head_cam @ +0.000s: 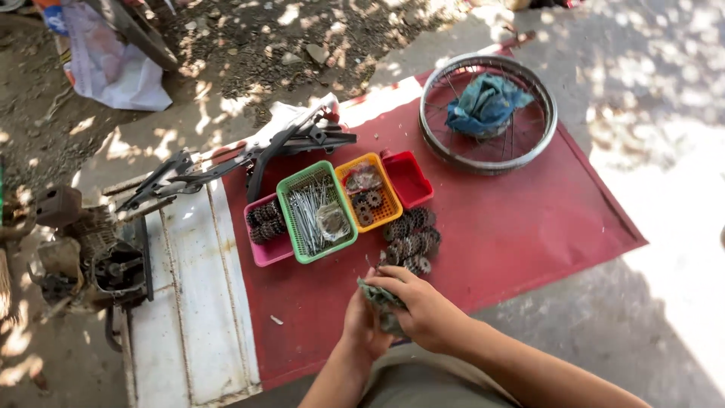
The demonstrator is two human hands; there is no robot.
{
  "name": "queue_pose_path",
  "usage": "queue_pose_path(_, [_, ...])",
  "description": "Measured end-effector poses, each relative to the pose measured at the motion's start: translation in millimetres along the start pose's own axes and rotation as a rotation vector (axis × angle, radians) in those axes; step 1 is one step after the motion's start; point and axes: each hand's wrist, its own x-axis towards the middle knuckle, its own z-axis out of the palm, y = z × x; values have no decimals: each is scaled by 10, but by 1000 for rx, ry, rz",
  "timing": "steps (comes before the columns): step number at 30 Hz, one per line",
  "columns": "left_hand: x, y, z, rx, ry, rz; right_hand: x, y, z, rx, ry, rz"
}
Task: The person cleans several small metal gears using a cloth. They pick up each gear from a pile on a red table, wipe it thoroughly, and place it into a red plastic container. The person repeats this process for multiple gears.
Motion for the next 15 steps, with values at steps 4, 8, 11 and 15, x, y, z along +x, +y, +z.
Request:
queue_pose_path(4, [152, -386, 426, -124, 0, 77, -203, -15, -507, 59, -113, -35])
queue_pose_path(8, [22, -685, 437, -267, 45, 118, -324, 164, -631, 101, -177, -256])
queue_pose_path(11, [-85, -823, 406, -336, 69, 151, -305, 520, -512, -131, -99, -433])
queue_pose_path(15, [-157, -791, 547, -400, 80, 193, -278, 721, -537, -499, -255, -639])
